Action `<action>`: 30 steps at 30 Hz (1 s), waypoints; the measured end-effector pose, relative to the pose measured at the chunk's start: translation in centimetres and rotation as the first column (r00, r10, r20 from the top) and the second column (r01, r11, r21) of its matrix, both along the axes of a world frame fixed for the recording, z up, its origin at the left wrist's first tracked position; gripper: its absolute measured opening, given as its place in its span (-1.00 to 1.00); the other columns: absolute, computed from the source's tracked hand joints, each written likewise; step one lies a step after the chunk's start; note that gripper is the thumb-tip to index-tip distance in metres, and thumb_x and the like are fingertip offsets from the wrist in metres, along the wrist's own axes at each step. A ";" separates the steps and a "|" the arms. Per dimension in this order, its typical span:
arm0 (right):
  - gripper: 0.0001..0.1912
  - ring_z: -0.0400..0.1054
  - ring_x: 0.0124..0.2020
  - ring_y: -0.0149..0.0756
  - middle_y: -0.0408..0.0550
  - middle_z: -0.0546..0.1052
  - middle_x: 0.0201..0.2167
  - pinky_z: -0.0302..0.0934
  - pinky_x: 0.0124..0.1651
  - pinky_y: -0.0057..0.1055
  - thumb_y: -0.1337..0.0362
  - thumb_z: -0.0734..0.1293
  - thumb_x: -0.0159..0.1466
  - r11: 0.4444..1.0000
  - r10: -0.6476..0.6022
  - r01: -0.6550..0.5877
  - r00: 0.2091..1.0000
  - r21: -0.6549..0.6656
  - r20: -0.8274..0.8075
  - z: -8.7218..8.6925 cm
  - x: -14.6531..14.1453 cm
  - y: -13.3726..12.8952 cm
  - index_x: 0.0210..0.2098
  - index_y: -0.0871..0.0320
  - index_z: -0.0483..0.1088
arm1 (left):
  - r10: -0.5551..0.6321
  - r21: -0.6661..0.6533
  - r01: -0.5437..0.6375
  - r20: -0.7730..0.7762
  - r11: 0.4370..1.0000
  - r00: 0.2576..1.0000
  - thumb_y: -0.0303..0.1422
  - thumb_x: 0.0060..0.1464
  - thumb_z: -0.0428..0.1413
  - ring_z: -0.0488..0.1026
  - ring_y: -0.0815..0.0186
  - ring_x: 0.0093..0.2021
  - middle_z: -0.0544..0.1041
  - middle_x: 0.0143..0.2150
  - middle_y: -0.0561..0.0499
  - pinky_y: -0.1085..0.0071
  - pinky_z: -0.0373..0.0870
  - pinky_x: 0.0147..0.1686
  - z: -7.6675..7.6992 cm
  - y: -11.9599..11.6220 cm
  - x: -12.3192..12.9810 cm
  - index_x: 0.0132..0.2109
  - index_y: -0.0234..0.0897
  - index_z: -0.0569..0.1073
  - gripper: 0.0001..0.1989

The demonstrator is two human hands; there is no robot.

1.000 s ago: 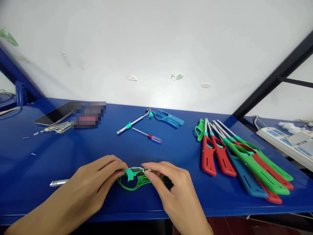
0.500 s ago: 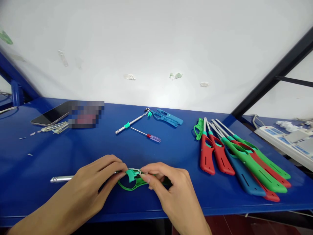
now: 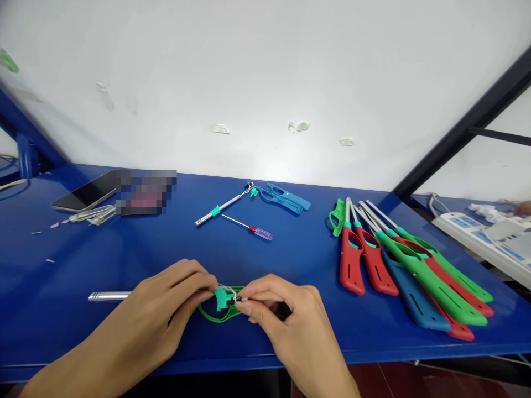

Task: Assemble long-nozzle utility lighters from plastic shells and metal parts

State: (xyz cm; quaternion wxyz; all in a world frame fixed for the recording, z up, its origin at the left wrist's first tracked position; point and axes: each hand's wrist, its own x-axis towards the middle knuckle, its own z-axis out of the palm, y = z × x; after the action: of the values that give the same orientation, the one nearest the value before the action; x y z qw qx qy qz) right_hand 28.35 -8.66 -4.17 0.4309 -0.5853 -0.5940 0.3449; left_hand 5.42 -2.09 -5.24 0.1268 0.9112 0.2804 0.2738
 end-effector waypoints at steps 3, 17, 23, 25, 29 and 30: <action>-0.90 0.56 -0.45 -0.39 -0.28 0.68 -0.47 0.36 -0.37 -0.56 0.22 0.51 0.32 1.000 0.009 -0.010 1.000 0.017 0.029 0.1 0.0 -0.1 -0.34 -0.07 0.69 | -0.002 -0.032 0.002 0.001 0.999 1.000 -0.64 0.40 -0.08 0.45 0.22 -0.26 0.51 -0.18 -0.01 0.28 0.46 -0.26 -0.1 -0.1 0.0 -0.05 -0.23 0.50 -0.69; -0.90 0.65 -0.29 -0.23 -0.20 0.75 -0.34 0.46 -0.26 -0.47 0.18 0.56 0.31 0.999 0.038 -0.039 0.999 -0.036 -0.025 0.1 0.2 -0.4 -0.36 -0.07 0.72 | 0.002 -0.083 0.001 0.033 0.997 0.999 -0.63 0.41 -0.10 0.45 0.26 -0.27 0.51 -0.18 0.00 0.30 0.44 -0.25 -0.1 0.1 0.1 -0.07 -0.24 0.50 -0.69; -0.94 0.62 -0.37 -0.29 -0.24 0.76 -0.34 0.44 -0.34 -0.50 0.16 0.56 0.31 0.999 0.035 -0.034 0.999 -0.036 0.024 0.0 0.4 -0.5 -0.31 -0.12 0.74 | 0.015 -0.087 -0.013 0.019 0.996 1.000 -0.63 0.40 -0.09 0.45 0.25 -0.27 0.50 -0.19 0.01 0.29 0.40 -0.26 -0.2 0.0 0.0 -0.07 -0.23 0.49 -0.69; -0.97 0.62 -0.39 -0.30 -0.24 0.76 -0.35 0.44 -0.34 -0.50 0.15 0.57 0.30 0.999 0.034 -0.033 0.999 -0.038 0.023 0.0 0.5 -0.4 -0.30 -0.14 0.74 | 0.017 -0.099 -0.016 0.014 0.995 1.000 -0.64 0.40 -0.09 0.45 0.25 -0.26 0.50 -0.18 0.01 0.29 0.39 -0.26 -0.2 0.0 0.0 -0.06 -0.23 0.49 -0.69; -0.95 0.67 -0.35 -0.26 -0.24 0.77 -0.34 0.48 -0.33 -0.50 0.16 0.59 0.28 0.999 0.026 -0.025 0.999 -0.037 0.020 -0.1 0.4 -0.4 -0.33 -0.15 0.75 | 0.023 -0.115 -0.021 0.013 0.993 1.000 -0.65 0.38 -0.10 0.42 0.26 -0.28 0.49 -0.20 0.01 0.30 0.36 -0.30 -0.2 -0.1 0.1 -0.07 -0.23 0.49 -0.67; -0.94 0.68 -0.32 -0.24 -0.23 0.77 -0.32 0.49 -0.30 -0.50 0.17 0.59 0.28 0.999 0.030 -0.030 0.999 -0.038 0.012 -0.1 0.4 -0.4 -0.34 -0.15 0.75 | 0.025 -0.118 -0.023 0.015 0.993 1.000 -0.65 0.38 -0.10 0.42 0.26 -0.29 0.48 -0.21 0.02 0.31 0.35 -0.31 -0.2 -0.1 0.1 -0.08 -0.23 0.49 -0.67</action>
State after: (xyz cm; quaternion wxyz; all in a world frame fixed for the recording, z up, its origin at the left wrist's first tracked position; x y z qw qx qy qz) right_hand 28.77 -9.06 -4.23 0.4107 -0.5867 -0.5987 0.3587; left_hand 5.51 -2.24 -5.46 0.1792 0.8965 0.3060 0.2658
